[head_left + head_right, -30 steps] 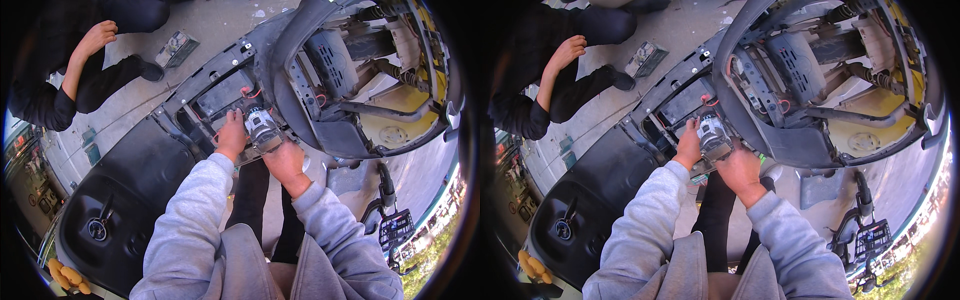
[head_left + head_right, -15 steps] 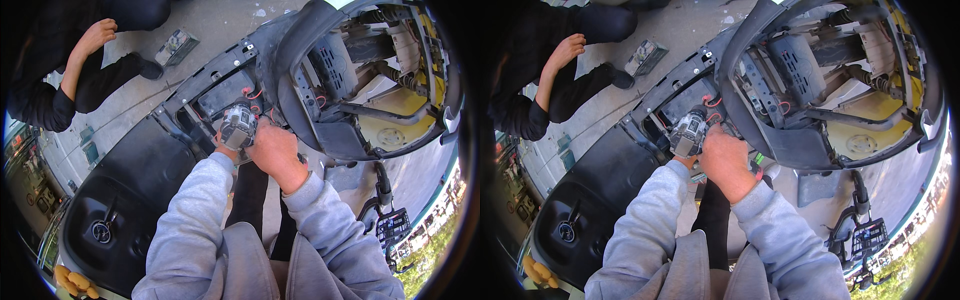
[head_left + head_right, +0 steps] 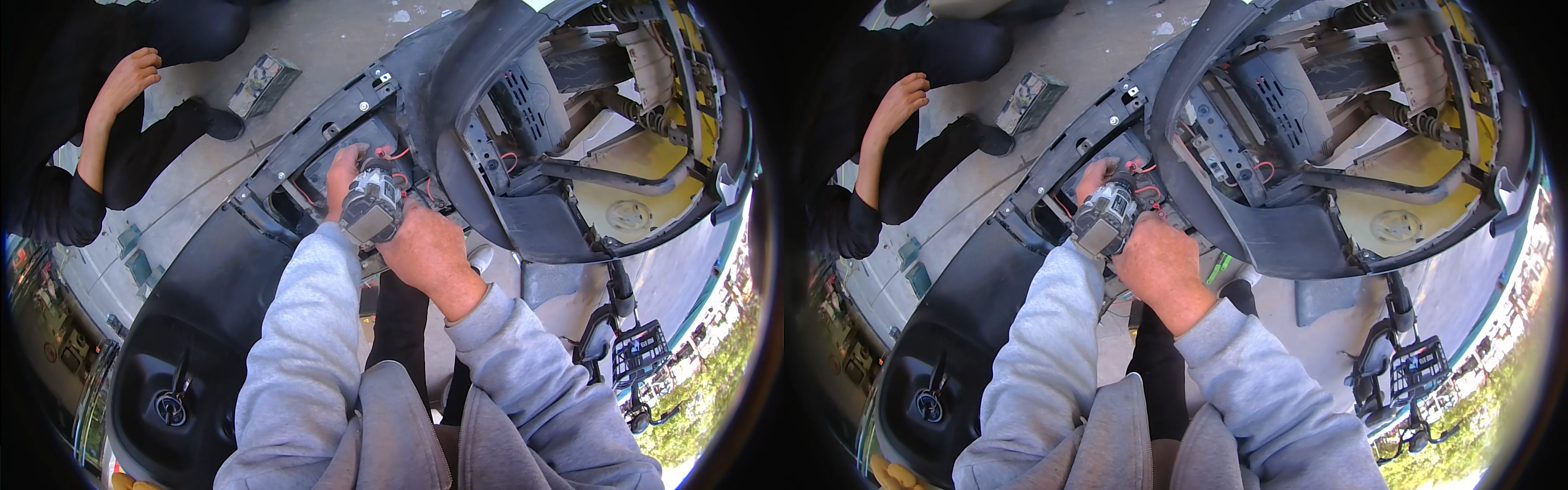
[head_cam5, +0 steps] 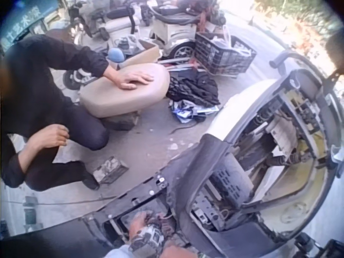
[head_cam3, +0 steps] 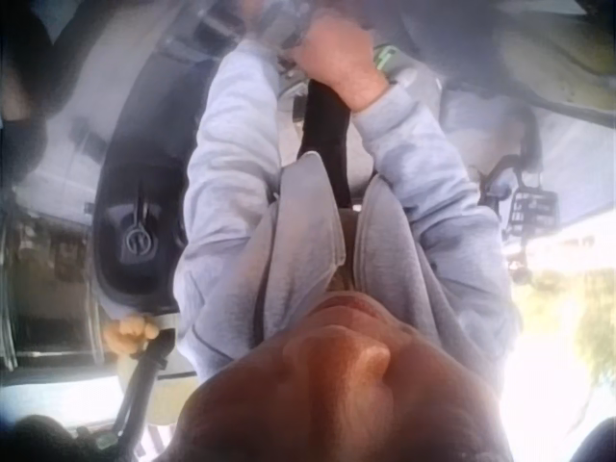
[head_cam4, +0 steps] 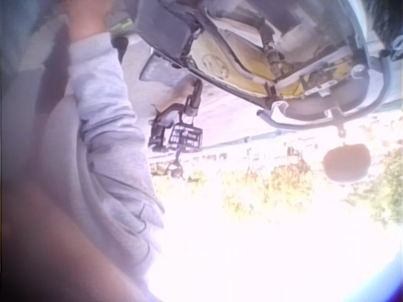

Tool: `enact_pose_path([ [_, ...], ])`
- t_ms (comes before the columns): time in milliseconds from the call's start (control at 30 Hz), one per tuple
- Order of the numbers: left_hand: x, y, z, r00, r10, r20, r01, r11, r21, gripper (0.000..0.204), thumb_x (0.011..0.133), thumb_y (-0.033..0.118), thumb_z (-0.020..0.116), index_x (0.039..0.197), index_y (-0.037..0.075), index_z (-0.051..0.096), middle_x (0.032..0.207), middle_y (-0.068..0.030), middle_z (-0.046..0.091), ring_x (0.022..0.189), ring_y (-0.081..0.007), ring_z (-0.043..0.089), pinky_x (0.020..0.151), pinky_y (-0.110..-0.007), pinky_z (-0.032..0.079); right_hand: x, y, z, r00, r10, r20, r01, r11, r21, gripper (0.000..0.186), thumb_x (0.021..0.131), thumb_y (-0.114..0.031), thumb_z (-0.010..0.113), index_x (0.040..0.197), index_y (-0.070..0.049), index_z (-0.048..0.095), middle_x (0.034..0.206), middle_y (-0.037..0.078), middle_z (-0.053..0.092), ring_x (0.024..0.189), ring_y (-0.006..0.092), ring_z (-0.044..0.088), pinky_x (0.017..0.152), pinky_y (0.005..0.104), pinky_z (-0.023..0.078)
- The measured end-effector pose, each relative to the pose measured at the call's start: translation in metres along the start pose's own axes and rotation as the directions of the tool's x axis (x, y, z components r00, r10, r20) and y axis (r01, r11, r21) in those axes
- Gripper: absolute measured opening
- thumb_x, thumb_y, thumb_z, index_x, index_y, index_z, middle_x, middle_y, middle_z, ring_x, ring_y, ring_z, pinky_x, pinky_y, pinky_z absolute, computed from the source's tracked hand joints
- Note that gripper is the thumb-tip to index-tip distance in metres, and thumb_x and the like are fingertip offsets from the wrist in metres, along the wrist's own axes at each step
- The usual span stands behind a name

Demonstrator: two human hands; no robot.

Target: The person uses a cordless drill to remove and reinstall screws on the scooter's battery compartment, then connects red and black wires to the battery terminals. They also use a green strap to secure the battery in place.

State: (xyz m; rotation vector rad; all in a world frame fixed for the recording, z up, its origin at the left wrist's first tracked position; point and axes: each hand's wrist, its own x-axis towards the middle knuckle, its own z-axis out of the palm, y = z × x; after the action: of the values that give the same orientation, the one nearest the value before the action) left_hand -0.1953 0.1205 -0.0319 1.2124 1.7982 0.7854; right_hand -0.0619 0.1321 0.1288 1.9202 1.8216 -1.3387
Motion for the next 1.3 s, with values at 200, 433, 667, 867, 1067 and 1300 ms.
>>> enact_pose_path([
  [200, 0.006, 0.001, 0.010, 0.996, 0.005, 0.089, 0.014, 0.977, -0.214, 0.037, 0.078, -0.003, 0.072, 0.113, -0.003, 0.061, 0.100, -0.0145, 0.063, 0.092, -0.0219, 0.066, 0.081, -0.031, 0.053, -0.006, -0.001, -0.004, 0.997, 0.004, 0.076, -0.004, 1.000, -0.008, 0.037, 0.075, -0.024, 0.073, 0.095, 0.003, 0.057, 0.084, 0.022, 0.070, 0.080, 0.0366, 0.071, 0.070, 0.0440, 0.057],
  [433, 0.018, -0.004, 0.003, 0.967, 0.077, 0.242, -0.085, 0.996, 0.023, 0.027, 0.081, -0.002, 0.069, 0.106, 0.008, 0.067, 0.095, -0.0109, 0.062, 0.088, -0.0257, 0.066, 0.076, -0.033, 0.052, -0.013, 0.016, -0.005, 0.997, -0.020, 0.075, 0.021, 1.000, -0.012, 0.038, 0.075, -0.024, 0.073, 0.096, 0.003, 0.055, 0.078, 0.021, 0.069, 0.073, 0.0371, 0.070, 0.065, 0.0448, 0.056],
  [667, 0.020, -0.011, 0.007, 0.973, 0.114, 0.198, -0.148, 0.975, 0.165, 0.013, 0.082, 0.000, 0.071, 0.093, 0.003, 0.065, 0.091, -0.0101, 0.061, 0.079, -0.0232, 0.063, 0.069, -0.032, 0.050, -0.060, 0.044, -0.003, 0.999, -0.006, 0.041, 0.002, 0.995, 0.097, 0.040, 0.074, -0.024, 0.071, 0.101, 0.001, 0.055, 0.077, 0.019, 0.068, 0.070, 0.0370, 0.068, 0.062, 0.0455, 0.054],
  [867, 0.027, -0.015, -0.009, 0.911, -0.243, 0.332, 0.268, 0.963, -0.029, 0.007, 0.088, 0.001, 0.067, 0.090, 0.000, 0.061, 0.092, -0.0074, 0.066, 0.080, -0.0133, 0.064, 0.073, -0.029, 0.052, -0.100, 0.088, -0.012, 0.992, -0.003, 0.129, -0.007, 0.997, 0.078, 0.040, 0.074, -0.025, 0.071, 0.103, -0.002, 0.056, 0.081, 0.018, 0.068, 0.074, 0.0374, 0.067, 0.063, 0.0463, 0.053],
  [1067, 0.009, -0.003, -0.013, 0.842, -0.427, 0.330, 0.537, 0.593, -0.600, 0.006, 0.096, 0.004, 0.059, 0.100, 0.000, 0.058, 0.089, -0.0069, 0.065, 0.087, -0.0162, 0.066, 0.084, -0.033, 0.057, -0.132, 0.142, -0.011, 0.984, 0.138, 0.108, -0.144, 0.988, 0.050, 0.040, 0.076, -0.035, 0.074, 0.098, -0.006, 0.057, 0.074, 0.019, 0.067, 0.071, 0.0409, 0.066, 0.063, 0.0488, 0.053],
  [1300, -0.016, 0.011, 0.010, 0.793, -0.585, 0.169, 0.350, 0.211, -0.913, 0.016, 0.099, 0.010, 0.055, 0.111, -0.001, 0.056, 0.097, -0.0087, 0.063, 0.095, -0.0196, 0.065, 0.094, -0.037, 0.054, -0.129, 0.238, 0.029, 0.935, 0.353, 0.023, -0.343, 0.920, -0.191, 0.040, 0.075, -0.031, 0.072, 0.099, -0.003, 0.057, 0.083, 0.019, 0.070, 0.080, 0.0393, 0.068, 0.072, 0.0481, 0.054],
])
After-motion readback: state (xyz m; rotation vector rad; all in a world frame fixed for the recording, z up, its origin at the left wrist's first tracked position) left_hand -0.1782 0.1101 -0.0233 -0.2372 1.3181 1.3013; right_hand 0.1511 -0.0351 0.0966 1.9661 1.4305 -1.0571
